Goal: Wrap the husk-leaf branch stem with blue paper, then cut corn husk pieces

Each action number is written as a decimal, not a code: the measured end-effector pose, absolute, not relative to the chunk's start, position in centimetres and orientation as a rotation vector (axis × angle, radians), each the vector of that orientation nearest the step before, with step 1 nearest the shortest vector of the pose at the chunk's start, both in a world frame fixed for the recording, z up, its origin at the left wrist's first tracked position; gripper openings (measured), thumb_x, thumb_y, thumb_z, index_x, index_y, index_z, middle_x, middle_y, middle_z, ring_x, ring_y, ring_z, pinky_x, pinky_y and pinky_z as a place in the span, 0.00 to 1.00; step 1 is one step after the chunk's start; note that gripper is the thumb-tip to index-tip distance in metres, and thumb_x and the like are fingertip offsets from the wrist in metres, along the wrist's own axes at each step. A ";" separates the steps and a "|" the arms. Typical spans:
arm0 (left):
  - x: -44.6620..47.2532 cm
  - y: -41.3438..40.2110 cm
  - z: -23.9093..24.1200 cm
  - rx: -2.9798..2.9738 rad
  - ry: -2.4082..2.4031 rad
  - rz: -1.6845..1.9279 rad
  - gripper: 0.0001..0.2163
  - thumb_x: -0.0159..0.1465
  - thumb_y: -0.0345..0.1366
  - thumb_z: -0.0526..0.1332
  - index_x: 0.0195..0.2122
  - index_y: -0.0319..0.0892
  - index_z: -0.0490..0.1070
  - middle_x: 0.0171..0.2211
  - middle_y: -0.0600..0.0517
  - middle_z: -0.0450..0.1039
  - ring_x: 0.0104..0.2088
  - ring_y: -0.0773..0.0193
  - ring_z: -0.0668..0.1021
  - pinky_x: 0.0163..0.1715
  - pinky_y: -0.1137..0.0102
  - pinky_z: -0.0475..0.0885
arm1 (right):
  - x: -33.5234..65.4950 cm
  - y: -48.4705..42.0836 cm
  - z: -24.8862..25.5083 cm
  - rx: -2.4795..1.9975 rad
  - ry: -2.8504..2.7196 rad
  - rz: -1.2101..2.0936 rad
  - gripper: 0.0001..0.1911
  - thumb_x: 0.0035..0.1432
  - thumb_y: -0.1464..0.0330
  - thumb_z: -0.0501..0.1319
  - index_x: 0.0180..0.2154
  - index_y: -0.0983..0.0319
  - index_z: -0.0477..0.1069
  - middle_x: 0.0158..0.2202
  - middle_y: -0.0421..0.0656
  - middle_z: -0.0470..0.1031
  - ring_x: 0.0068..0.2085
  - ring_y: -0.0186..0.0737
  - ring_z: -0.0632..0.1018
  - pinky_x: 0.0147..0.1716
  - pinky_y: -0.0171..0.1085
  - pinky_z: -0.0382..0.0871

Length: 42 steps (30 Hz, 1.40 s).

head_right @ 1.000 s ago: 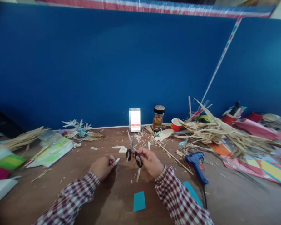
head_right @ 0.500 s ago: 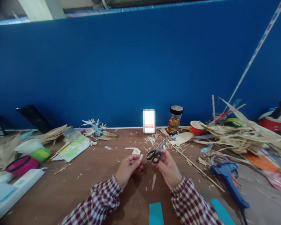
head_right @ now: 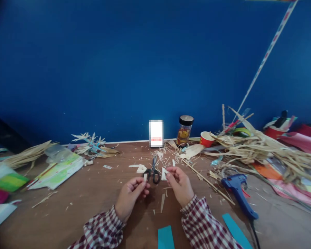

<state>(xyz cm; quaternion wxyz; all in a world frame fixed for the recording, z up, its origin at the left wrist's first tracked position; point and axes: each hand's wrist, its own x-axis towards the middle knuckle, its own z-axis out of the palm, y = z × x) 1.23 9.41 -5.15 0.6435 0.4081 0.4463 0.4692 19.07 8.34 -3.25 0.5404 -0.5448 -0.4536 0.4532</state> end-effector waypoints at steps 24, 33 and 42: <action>1.0 9.5 -5.2 0.781 0.926 1.234 0.12 0.47 0.40 0.67 0.27 0.37 0.71 0.21 0.55 0.71 0.16 0.77 0.68 0.15 0.81 0.60 | 13.2 12.1 -2.1 -2.014 -2.020 0.347 0.15 0.51 0.61 0.58 0.36 0.65 0.66 0.31 0.55 0.74 0.36 0.54 0.75 0.33 0.45 0.63; 1.0 9.5 -5.1 0.767 0.922 1.231 0.13 0.46 0.41 0.67 0.27 0.36 0.71 0.23 0.54 0.71 0.18 0.75 0.70 0.17 0.79 0.62 | 14.8 12.1 -2.3 -1.850 -1.837 0.610 0.07 0.45 0.69 0.60 0.29 0.62 0.64 0.24 0.41 0.70 0.32 0.43 0.73 0.32 0.38 0.61; 1.1 9.5 -4.9 0.752 0.926 1.200 0.13 0.45 0.40 0.68 0.27 0.37 0.71 0.24 0.53 0.71 0.21 0.72 0.73 0.20 0.78 0.66 | 17.1 10.5 -2.6 -1.461 -1.399 1.329 0.14 0.50 0.64 0.57 0.40 0.60 0.61 0.20 0.34 0.67 0.18 0.30 0.69 0.14 0.28 0.59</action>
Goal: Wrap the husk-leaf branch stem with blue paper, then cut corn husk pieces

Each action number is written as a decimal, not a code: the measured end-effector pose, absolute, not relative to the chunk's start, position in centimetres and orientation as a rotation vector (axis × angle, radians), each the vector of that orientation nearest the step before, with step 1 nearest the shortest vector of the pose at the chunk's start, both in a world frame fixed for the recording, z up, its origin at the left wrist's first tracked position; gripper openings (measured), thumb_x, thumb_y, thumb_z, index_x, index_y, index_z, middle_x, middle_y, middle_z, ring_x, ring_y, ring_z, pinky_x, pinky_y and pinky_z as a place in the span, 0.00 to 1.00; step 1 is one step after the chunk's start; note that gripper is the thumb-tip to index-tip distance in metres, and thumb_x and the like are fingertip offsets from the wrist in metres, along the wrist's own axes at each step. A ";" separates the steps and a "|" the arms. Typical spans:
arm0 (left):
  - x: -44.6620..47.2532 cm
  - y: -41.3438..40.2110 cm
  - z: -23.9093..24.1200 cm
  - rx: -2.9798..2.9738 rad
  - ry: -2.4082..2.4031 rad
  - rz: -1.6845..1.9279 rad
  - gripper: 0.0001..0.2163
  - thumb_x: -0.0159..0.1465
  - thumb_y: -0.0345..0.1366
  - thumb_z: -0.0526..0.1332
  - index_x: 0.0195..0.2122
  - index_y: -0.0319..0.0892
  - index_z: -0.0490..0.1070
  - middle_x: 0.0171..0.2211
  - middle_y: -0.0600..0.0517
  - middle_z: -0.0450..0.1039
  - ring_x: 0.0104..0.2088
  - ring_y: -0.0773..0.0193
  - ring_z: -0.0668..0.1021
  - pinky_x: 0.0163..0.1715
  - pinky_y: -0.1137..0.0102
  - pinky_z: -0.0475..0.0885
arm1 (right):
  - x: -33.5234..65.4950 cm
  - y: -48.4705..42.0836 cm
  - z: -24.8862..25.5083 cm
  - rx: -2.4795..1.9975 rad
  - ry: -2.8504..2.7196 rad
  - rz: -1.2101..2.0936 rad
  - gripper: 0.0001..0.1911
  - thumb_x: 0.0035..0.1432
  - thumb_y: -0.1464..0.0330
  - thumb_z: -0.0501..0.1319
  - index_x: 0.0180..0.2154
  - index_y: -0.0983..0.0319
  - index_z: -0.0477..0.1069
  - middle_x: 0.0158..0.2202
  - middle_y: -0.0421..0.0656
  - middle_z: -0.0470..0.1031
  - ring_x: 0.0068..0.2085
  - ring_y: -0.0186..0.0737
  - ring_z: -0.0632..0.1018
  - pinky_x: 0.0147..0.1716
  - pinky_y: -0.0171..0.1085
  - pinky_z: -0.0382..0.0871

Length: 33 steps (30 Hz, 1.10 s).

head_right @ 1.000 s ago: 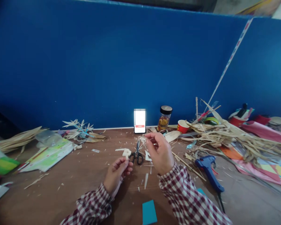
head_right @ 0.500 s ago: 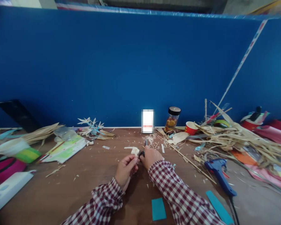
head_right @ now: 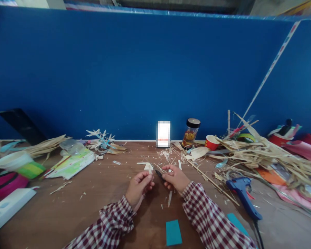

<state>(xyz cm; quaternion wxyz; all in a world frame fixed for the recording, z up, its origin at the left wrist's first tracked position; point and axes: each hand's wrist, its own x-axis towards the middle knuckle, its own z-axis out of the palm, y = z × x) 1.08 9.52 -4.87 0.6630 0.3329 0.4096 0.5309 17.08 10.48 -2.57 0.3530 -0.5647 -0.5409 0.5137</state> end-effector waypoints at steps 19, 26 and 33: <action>-0.1 10.1 -3.5 0.500 0.940 1.183 0.08 0.45 0.30 0.69 0.28 0.38 0.75 0.21 0.54 0.73 0.22 0.72 0.73 0.20 0.80 0.69 | 16.8 8.0 -3.8 -0.938 -1.208 1.527 0.27 0.47 0.64 0.65 0.50 0.59 0.62 0.36 0.43 0.73 0.34 0.36 0.72 0.27 0.32 0.65; -0.8 10.5 -3.5 0.443 0.955 1.178 0.07 0.49 0.25 0.65 0.29 0.39 0.74 0.21 0.54 0.73 0.21 0.73 0.73 0.21 0.80 0.71 | 16.1 7.1 -4.0 -1.085 -1.356 1.356 0.26 0.46 0.67 0.64 0.49 0.57 0.63 0.33 0.39 0.67 0.28 0.31 0.68 0.25 0.30 0.64; -0.5 10.2 -3.1 0.443 0.956 1.193 0.07 0.47 0.26 0.67 0.28 0.39 0.72 0.22 0.55 0.73 0.22 0.73 0.74 0.24 0.78 0.72 | 15.4 6.4 -4.6 -1.122 -1.410 1.325 0.19 0.50 0.62 0.62 0.45 0.60 0.66 0.27 0.38 0.63 0.28 0.33 0.64 0.25 0.31 0.59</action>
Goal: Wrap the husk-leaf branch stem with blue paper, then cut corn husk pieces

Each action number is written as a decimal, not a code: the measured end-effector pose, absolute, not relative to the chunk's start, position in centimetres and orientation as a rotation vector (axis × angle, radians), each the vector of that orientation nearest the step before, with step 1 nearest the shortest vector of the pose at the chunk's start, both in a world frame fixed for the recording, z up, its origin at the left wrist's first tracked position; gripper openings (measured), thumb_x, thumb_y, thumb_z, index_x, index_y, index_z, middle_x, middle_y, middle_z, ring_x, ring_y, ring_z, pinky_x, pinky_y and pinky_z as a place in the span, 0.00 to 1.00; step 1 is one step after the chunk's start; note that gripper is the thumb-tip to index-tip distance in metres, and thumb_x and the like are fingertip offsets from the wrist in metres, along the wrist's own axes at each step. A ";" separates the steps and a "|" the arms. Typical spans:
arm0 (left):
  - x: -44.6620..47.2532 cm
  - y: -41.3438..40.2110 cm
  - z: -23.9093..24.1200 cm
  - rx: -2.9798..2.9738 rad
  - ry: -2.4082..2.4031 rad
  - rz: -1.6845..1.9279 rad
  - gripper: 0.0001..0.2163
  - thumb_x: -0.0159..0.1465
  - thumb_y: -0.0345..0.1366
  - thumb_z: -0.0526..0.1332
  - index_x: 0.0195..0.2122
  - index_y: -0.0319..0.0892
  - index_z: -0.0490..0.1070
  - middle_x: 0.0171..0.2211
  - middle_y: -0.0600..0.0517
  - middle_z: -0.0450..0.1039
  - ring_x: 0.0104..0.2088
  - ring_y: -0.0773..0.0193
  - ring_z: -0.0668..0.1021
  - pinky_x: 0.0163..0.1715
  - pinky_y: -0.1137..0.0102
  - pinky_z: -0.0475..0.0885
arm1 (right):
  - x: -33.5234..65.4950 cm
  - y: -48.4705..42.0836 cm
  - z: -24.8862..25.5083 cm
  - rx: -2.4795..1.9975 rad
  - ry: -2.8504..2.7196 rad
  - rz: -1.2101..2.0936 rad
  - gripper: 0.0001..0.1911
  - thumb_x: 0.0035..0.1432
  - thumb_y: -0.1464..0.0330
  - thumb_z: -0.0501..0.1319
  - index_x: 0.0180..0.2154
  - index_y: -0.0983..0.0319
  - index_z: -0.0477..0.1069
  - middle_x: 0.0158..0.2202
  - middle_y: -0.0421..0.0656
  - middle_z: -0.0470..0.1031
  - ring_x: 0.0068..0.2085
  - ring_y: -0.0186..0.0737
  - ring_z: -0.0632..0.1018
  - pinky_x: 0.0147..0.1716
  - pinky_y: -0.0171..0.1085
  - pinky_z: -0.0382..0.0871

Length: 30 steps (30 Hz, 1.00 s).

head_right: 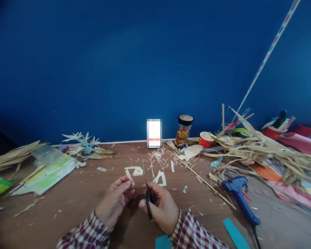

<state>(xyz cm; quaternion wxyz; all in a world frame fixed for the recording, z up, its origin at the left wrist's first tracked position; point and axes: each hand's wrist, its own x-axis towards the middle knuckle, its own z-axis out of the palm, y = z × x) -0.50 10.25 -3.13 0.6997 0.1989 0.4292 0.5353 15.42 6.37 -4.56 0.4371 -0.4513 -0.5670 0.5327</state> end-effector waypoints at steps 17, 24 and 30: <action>-0.5 10.0 -2.3 0.444 0.959 1.211 0.07 0.46 0.27 0.68 0.27 0.36 0.71 0.20 0.53 0.73 0.21 0.71 0.74 0.22 0.78 0.72 | 14.4 5.6 -4.4 -0.880 -1.430 1.633 0.20 0.53 0.57 0.59 0.42 0.65 0.66 0.24 0.37 0.61 0.23 0.27 0.60 0.20 0.27 0.52; -0.6 10.0 -2.6 0.463 0.946 1.198 0.09 0.46 0.29 0.68 0.28 0.36 0.71 0.22 0.53 0.73 0.21 0.71 0.74 0.22 0.78 0.72 | 14.4 5.6 -4.4 -0.892 -1.440 1.646 0.20 0.53 0.58 0.60 0.42 0.65 0.66 0.23 0.36 0.62 0.22 0.26 0.60 0.20 0.27 0.52; -0.6 9.9 -2.6 0.469 0.928 1.200 0.08 0.46 0.29 0.68 0.27 0.36 0.71 0.21 0.53 0.72 0.21 0.71 0.74 0.22 0.78 0.71 | 14.3 5.7 -4.4 -0.909 -1.431 1.652 0.21 0.51 0.57 0.60 0.41 0.66 0.66 0.22 0.35 0.60 0.21 0.26 0.59 0.19 0.27 0.51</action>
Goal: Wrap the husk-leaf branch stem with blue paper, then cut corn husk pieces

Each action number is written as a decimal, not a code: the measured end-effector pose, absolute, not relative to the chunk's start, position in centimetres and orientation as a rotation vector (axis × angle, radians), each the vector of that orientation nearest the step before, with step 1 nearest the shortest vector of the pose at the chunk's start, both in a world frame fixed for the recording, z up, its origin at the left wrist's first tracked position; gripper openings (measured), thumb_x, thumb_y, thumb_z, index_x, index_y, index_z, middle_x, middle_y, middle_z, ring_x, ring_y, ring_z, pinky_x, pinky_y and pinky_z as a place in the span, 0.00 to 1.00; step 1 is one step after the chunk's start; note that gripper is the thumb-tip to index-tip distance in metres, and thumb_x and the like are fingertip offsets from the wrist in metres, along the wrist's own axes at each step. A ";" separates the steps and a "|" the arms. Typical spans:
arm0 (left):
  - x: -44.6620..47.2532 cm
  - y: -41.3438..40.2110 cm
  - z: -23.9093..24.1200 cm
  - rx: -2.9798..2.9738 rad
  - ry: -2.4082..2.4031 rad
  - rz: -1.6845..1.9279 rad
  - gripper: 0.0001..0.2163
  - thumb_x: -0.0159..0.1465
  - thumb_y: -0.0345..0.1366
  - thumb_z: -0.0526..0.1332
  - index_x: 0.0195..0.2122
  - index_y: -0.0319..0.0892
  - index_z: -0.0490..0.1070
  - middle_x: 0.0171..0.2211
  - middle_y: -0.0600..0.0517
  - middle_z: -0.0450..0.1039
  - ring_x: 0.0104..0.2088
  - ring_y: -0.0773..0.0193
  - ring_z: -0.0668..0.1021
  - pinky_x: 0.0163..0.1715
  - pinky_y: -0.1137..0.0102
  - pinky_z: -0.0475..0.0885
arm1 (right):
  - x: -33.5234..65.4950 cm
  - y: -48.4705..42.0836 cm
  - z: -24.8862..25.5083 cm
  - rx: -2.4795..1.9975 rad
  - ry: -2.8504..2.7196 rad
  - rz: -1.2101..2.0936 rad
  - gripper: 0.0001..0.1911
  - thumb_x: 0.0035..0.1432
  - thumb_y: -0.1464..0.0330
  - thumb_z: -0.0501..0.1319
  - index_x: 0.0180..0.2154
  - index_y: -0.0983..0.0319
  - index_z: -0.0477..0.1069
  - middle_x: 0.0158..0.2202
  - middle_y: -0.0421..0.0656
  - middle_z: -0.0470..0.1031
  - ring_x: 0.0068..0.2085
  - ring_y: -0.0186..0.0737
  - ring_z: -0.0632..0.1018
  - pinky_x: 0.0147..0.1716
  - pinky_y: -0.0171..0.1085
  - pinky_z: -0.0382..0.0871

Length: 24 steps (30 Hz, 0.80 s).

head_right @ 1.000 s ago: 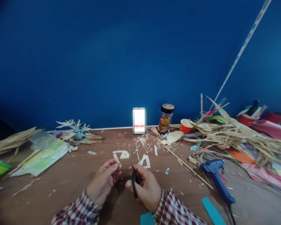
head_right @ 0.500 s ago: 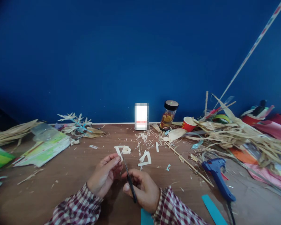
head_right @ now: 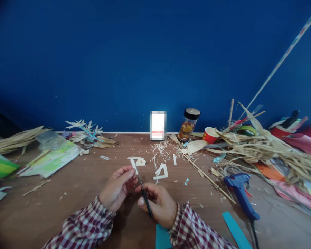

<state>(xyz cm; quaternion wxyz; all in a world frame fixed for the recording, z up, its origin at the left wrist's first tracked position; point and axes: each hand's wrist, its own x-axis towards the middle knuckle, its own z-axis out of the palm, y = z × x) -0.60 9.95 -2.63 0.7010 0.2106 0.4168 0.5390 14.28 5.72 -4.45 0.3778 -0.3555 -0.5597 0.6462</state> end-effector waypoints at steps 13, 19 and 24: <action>-0.5 9.9 -2.7 0.468 0.956 1.199 0.10 0.44 0.31 0.70 0.27 0.37 0.71 0.20 0.54 0.71 0.21 0.71 0.73 0.22 0.78 0.71 | 14.3 5.7 -4.4 -0.896 -1.430 1.668 0.21 0.52 0.58 0.61 0.42 0.66 0.66 0.23 0.35 0.60 0.22 0.26 0.59 0.19 0.27 0.51; -0.5 9.9 -2.5 0.461 0.980 1.187 0.10 0.44 0.31 0.70 0.27 0.37 0.71 0.21 0.54 0.72 0.21 0.71 0.73 0.22 0.78 0.71 | 14.4 5.6 -4.5 -0.909 -1.454 1.651 0.21 0.52 0.58 0.60 0.43 0.65 0.66 0.23 0.36 0.61 0.22 0.26 0.60 0.20 0.27 0.51; -0.5 9.9 -2.5 0.471 0.956 1.183 0.10 0.44 0.31 0.70 0.27 0.37 0.71 0.21 0.54 0.72 0.22 0.72 0.73 0.22 0.78 0.70 | 14.4 5.8 -4.5 -0.926 -1.473 1.628 0.22 0.51 0.56 0.60 0.42 0.65 0.66 0.23 0.36 0.61 0.22 0.27 0.60 0.20 0.28 0.51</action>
